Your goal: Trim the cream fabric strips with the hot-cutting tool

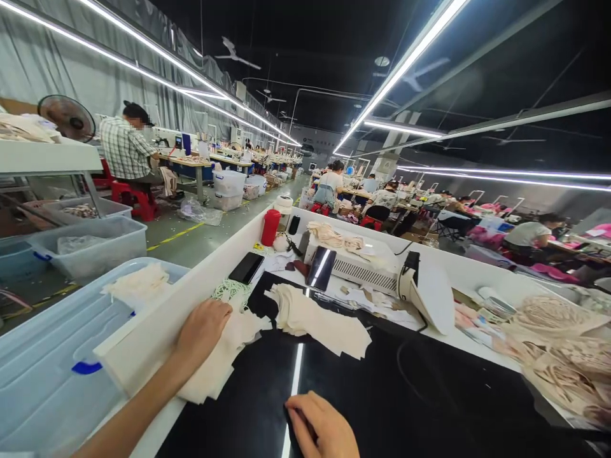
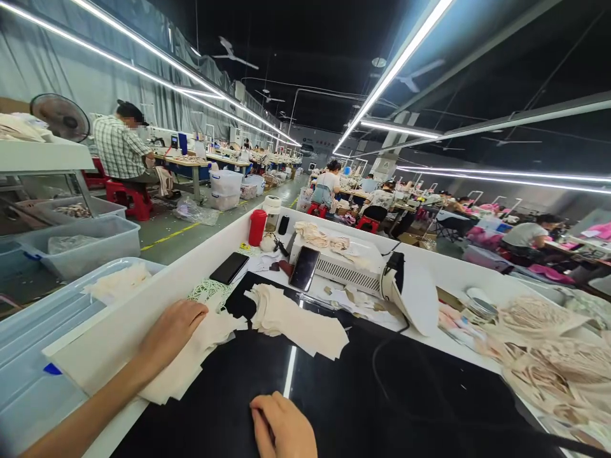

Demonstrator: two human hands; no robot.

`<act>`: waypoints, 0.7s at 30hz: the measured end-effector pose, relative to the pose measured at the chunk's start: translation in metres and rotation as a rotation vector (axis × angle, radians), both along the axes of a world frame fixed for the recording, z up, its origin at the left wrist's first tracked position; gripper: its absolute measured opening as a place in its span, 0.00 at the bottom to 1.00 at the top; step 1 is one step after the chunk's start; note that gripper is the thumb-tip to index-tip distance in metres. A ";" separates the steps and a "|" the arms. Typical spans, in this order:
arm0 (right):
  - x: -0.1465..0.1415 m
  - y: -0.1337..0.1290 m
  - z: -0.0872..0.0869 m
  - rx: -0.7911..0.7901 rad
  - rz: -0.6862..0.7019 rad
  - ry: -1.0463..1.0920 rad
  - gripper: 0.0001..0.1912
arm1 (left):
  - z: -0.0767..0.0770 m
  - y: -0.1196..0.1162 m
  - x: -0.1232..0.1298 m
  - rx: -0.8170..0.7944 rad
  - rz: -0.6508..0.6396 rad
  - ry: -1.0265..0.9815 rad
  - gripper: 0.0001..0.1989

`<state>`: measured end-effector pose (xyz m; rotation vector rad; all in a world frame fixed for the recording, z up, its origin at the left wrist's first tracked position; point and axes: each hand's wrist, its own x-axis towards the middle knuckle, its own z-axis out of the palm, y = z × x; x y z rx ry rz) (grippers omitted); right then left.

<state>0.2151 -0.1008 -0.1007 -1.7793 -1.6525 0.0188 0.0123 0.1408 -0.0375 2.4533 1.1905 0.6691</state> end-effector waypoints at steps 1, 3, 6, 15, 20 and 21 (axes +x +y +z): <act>0.000 -0.001 0.000 -0.001 -0.008 -0.002 0.16 | 0.000 0.000 0.000 -0.007 0.001 -0.041 0.16; 0.000 -0.002 0.001 -0.015 -0.020 -0.006 0.18 | 0.000 -0.002 0.001 -0.037 -0.004 -0.130 0.17; 0.000 -0.003 0.001 -0.039 -0.018 -0.006 0.18 | 0.005 -0.009 0.003 -0.126 -0.022 -0.263 0.19; 0.011 -0.002 0.003 0.055 -0.036 0.442 0.29 | -0.001 -0.079 0.029 -0.728 -0.480 -0.573 0.18; 0.009 0.001 -0.001 0.120 0.024 0.620 0.56 | -0.027 -0.101 0.036 -0.873 -0.658 -0.427 0.13; 0.006 0.001 -0.005 0.075 0.006 0.617 0.53 | -0.030 -0.102 0.037 -0.875 -0.669 -0.415 0.13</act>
